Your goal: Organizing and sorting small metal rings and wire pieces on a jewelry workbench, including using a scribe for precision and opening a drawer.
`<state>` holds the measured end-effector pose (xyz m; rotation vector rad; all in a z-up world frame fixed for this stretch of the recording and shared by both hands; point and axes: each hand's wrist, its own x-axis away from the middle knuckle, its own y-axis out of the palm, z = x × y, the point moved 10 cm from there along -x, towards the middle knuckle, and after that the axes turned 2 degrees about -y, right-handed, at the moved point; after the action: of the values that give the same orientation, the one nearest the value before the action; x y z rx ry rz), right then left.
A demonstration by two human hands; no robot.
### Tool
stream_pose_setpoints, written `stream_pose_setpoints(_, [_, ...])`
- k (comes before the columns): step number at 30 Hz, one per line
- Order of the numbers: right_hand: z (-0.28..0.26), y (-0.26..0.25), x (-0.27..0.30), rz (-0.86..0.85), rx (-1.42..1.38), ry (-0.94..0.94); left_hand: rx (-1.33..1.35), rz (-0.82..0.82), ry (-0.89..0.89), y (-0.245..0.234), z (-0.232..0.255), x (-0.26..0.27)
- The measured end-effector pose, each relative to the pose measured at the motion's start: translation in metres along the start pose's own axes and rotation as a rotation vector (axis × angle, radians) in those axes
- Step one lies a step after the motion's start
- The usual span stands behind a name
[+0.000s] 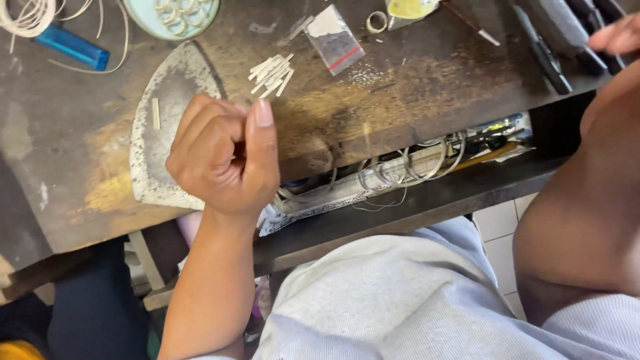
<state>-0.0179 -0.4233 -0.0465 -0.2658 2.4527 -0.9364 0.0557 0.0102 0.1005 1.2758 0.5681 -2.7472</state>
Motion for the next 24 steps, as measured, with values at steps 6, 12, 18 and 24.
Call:
stream_pose_setpoints(6, [-0.169,0.057,-0.082,0.037,-0.004,0.453,0.038,-0.095,-0.089,0.013,-0.005,0.008])
stream_pose_setpoints(12, [-0.131,0.129,-0.029,-0.397,0.640,0.538,0.009,-0.153,-0.064,0.020,-0.004,0.017])
stream_pose_setpoints(18, [-0.162,0.120,-0.054,-0.100,0.798,0.289,0.047,-0.277,-0.033,0.032,0.004,0.018])
stream_pose_setpoints(24, [-0.160,0.119,-0.053,-0.102,0.813,0.313,0.155,-0.357,-0.086,0.020,0.020,0.037])
